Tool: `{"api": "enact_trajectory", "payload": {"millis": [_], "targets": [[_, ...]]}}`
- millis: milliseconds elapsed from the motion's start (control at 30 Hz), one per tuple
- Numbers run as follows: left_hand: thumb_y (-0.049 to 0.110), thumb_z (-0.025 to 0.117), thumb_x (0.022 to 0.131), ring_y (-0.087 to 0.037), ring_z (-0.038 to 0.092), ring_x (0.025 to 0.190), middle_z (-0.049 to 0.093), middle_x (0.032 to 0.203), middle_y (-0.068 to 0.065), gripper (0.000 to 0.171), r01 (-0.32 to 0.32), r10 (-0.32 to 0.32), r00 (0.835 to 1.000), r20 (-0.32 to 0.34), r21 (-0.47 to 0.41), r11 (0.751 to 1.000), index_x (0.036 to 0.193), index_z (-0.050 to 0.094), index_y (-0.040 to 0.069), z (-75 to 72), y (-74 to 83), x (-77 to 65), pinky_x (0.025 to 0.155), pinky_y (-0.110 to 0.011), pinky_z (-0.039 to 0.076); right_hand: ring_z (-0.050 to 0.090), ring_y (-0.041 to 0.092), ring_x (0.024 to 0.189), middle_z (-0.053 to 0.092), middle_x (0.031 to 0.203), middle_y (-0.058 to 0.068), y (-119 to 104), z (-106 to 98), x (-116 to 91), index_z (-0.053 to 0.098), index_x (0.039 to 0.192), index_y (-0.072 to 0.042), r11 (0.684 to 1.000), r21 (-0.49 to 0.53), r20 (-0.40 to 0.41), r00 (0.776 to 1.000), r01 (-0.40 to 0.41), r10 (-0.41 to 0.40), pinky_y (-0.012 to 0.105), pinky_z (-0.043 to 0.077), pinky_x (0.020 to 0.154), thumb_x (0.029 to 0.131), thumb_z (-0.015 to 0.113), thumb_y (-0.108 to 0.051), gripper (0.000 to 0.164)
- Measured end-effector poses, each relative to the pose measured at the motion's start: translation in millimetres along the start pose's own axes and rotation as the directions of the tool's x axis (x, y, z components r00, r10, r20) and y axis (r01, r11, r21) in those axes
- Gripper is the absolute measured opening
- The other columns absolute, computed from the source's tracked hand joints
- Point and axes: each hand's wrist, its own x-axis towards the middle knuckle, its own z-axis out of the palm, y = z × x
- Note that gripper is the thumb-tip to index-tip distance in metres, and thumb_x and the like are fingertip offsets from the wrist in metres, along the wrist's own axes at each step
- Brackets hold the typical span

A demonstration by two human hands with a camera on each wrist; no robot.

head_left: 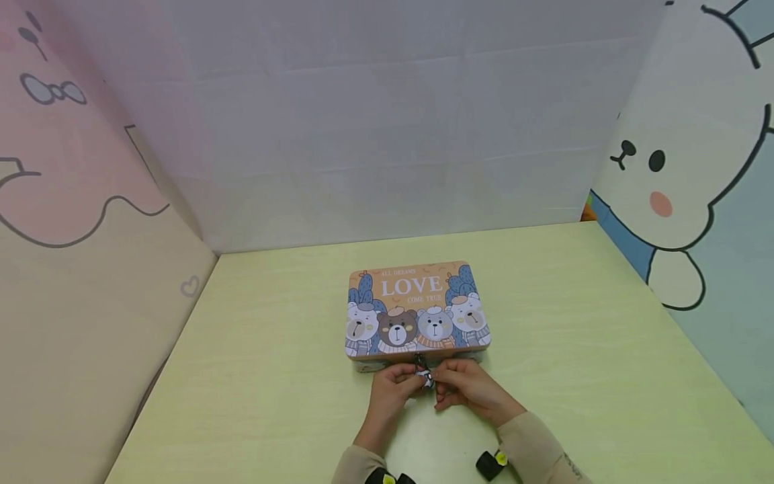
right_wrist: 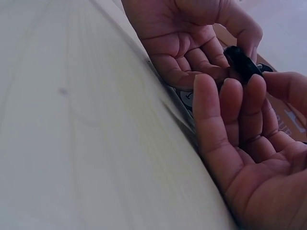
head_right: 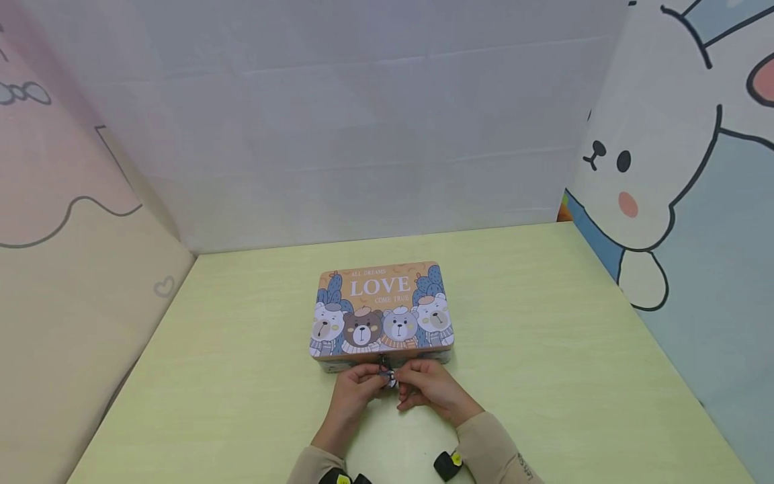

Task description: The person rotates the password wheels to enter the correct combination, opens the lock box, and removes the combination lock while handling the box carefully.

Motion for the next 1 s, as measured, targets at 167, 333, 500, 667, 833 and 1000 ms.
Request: {"api": "enact_trajectory", "payload": {"millis": [167,333,500,667,833,1000], "targets": [[-0.009,0.064,0.081,-0.009,0.066,0.068,0.072,0.082,-0.012,0.017,-0.003,0.004,1.000,0.006,-0.023,1.000,0.093,0.064,-0.020,-0.2,-2.4,0.1,0.065,-0.024,0.058,0.060,0.011,0.067,0.060,0.072,0.003,1.1,0.1,0.4,0.063,0.085,-0.008,1.000,-0.003,-0.001,1.000,0.003,-0.003,0.033,0.060,0.066,0.097,0.052,-0.004,0.017],[-0.006,0.063,0.084,-0.009,0.065,0.065,0.070,0.081,-0.007,0.019,0.012,-0.012,1.000,0.001,-0.047,0.999,0.094,0.062,-0.022,0.4,-2.1,0.4,0.065,-0.025,0.058,0.060,0.012,0.067,0.060,0.072,0.003,0.8,0.5,0.0,0.063,0.084,-0.009,1.000,-0.010,-0.006,1.000,-0.003,0.003,0.033,0.060,0.066,0.097,0.053,-0.004,0.017],[0.000,0.060,0.089,-0.009,0.063,0.063,0.067,0.081,-0.002,0.026,0.010,-0.009,1.000,0.011,-0.058,0.998,0.096,0.059,-0.025,0.8,-0.2,0.3,0.065,-0.025,0.058,0.060,0.012,0.066,0.060,0.072,0.003,-0.4,0.9,-0.5,0.063,0.084,-0.009,1.000,-0.017,-0.015,1.000,-0.004,0.004,0.033,0.060,0.066,0.097,0.053,-0.005,0.017],[-0.003,0.059,0.085,-0.010,0.064,0.067,0.069,0.088,-0.006,0.025,0.010,-0.010,1.000,0.012,-0.052,0.999,0.097,0.059,-0.025,0.0,0.5,0.0,0.066,-0.026,0.058,0.060,0.011,0.066,0.060,0.071,0.002,-0.8,0.8,-0.3,0.063,0.084,-0.009,1.000,-0.014,-0.011,1.000,-0.003,0.002,0.032,0.060,0.066,0.097,0.053,-0.005,0.017],[-0.006,0.059,0.083,-0.010,0.064,0.070,0.070,0.087,-0.007,0.025,0.025,-0.024,1.000,0.019,-0.056,0.998,0.098,0.059,-0.025,-1.1,-0.6,0.3,0.067,-0.026,0.058,0.060,0.011,0.067,0.060,0.072,0.003,-0.5,0.5,0.1,0.064,0.084,-0.009,1.000,-0.010,-0.006,1.000,-0.001,0.001,0.032,0.060,0.066,0.097,0.053,-0.005,0.017],[-0.006,0.060,0.082,-0.009,0.064,0.070,0.070,0.084,-0.006,0.024,0.034,-0.033,0.999,0.021,-0.059,0.998,0.098,0.060,-0.023,-1.2,-1.3,0.4,0.067,-0.025,0.057,0.060,0.012,0.067,0.060,0.072,0.003,-0.9,0.4,-0.2,0.064,0.085,-0.009,1.000,-0.009,-0.006,1.000,-0.003,0.003,0.033,0.060,0.067,0.097,0.053,-0.005,0.017]]}}
